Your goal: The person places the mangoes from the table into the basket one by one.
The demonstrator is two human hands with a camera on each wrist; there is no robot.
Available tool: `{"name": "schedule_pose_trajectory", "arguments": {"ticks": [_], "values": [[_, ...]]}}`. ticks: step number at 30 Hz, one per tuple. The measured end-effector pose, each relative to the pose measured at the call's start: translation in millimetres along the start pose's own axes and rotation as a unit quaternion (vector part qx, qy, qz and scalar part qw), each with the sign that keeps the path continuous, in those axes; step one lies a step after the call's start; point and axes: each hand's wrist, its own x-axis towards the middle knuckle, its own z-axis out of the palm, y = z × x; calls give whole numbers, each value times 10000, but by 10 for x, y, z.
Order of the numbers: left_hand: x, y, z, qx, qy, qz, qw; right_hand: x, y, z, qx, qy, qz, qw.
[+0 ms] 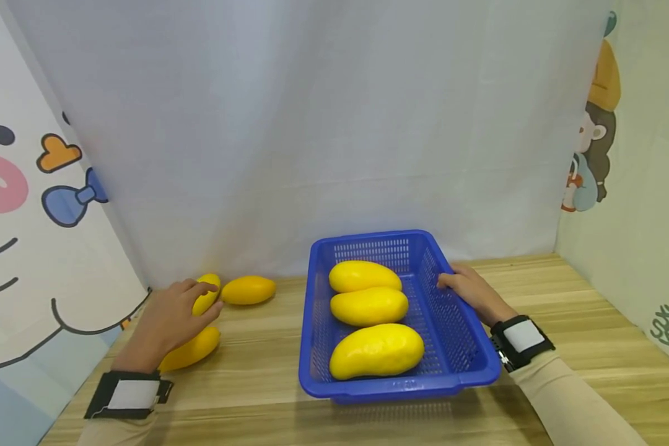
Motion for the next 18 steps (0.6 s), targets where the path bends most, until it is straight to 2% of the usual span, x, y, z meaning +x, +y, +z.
{"name": "schedule_pose_trajectory", "arguments": {"ticks": [15,18], "values": [[-43,-130,126,-210,-405,-175,9988,-2,5,5,-79,83,-18,9999],[-51,-142,142,-230,-609,-207,9977,2,5,5,-85,74,-34,9999]]}}
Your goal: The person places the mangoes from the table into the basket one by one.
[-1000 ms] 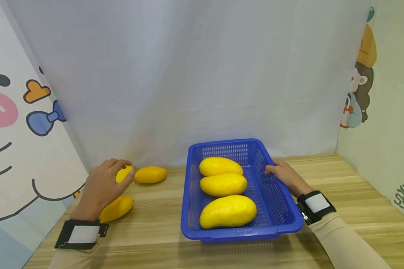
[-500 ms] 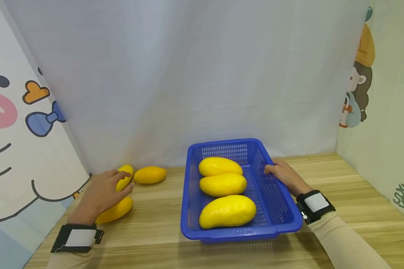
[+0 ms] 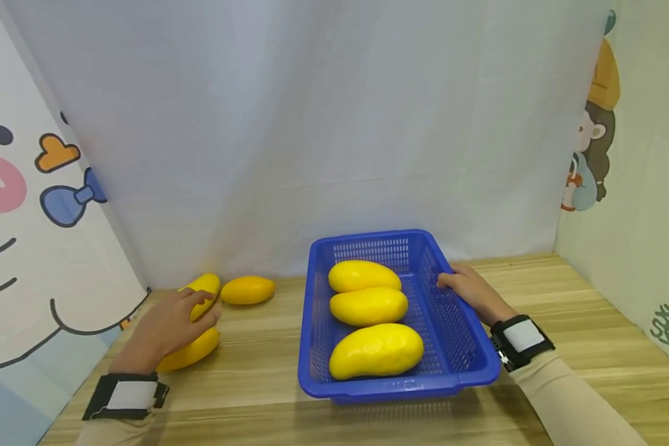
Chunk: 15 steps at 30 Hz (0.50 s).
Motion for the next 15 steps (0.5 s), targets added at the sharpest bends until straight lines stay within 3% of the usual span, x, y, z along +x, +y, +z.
{"name": "schedule_pose_trajectory", "arguments": {"ticks": [7,15], "values": [[-29,9,-1,-166,-644,-157,9977,2,-3,-8,-21,-19,-1,10000],[-52,-35,69,-316,-977,-172,9946,4,6,-11,-18,6,-26,10000]]}}
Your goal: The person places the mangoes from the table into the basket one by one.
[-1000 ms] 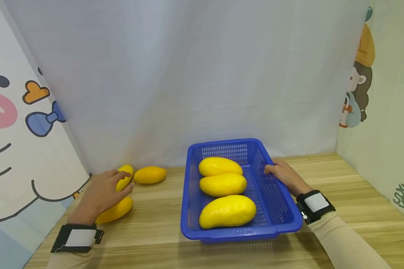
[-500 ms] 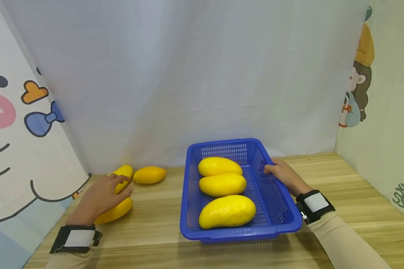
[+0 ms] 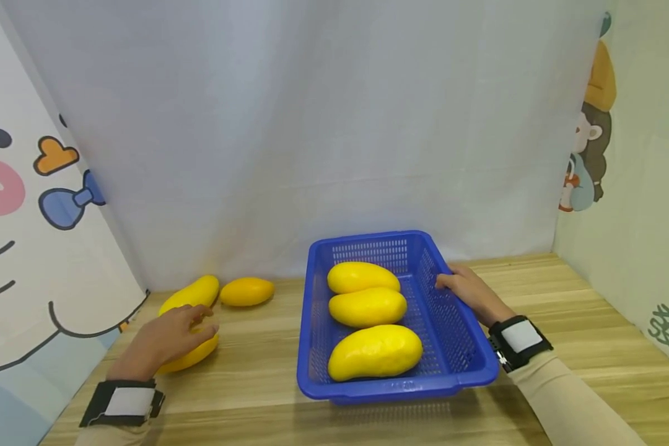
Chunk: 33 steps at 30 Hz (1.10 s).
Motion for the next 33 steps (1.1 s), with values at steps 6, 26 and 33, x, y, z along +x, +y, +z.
{"name": "schedule_pose_trajectory", "arguments": {"ticks": [6,26,33], "values": [[12,-30,44,-144,-197,55,9997,4,-1,-4,83,11,-14,10000],[-36,-41,88,-303,-795,-56,9964,1,-4,-1,-1,7,-34,10000],[-36,-95,105,-369,-840,336,9952,-11,-6,-1,-27,-25,-81,10000]]}}
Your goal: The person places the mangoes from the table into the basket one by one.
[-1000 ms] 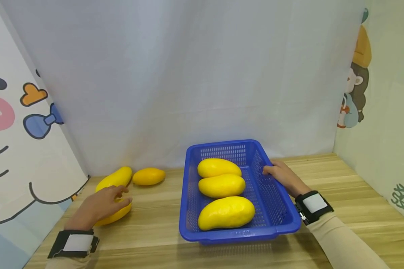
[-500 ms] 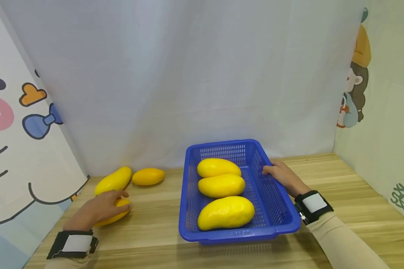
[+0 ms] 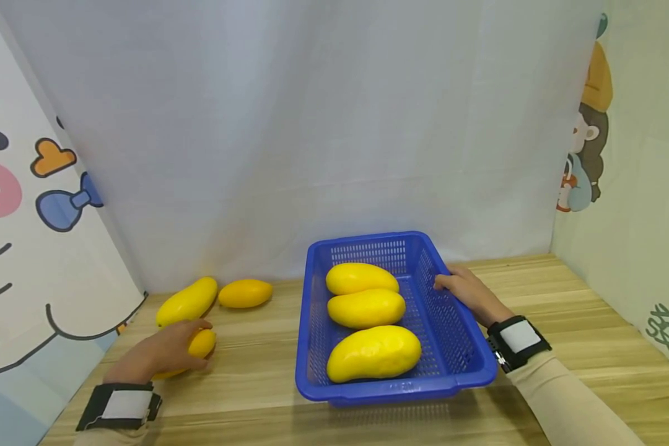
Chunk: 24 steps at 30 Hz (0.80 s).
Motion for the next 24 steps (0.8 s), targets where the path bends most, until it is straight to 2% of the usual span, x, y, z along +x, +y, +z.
{"name": "schedule_pose_trajectory", "arguments": {"ticks": [3,13,24], "values": [[1,-23,5,-62,12,143,9999,-1,-1,-2,47,9,40,10000],[-12,3,-12,-37,-48,63,10000,11,7,2,106,24,50,9999],[-5,32,-48,-89,255,162,9995,20,17,2,182,-40,-2,9998]]}}
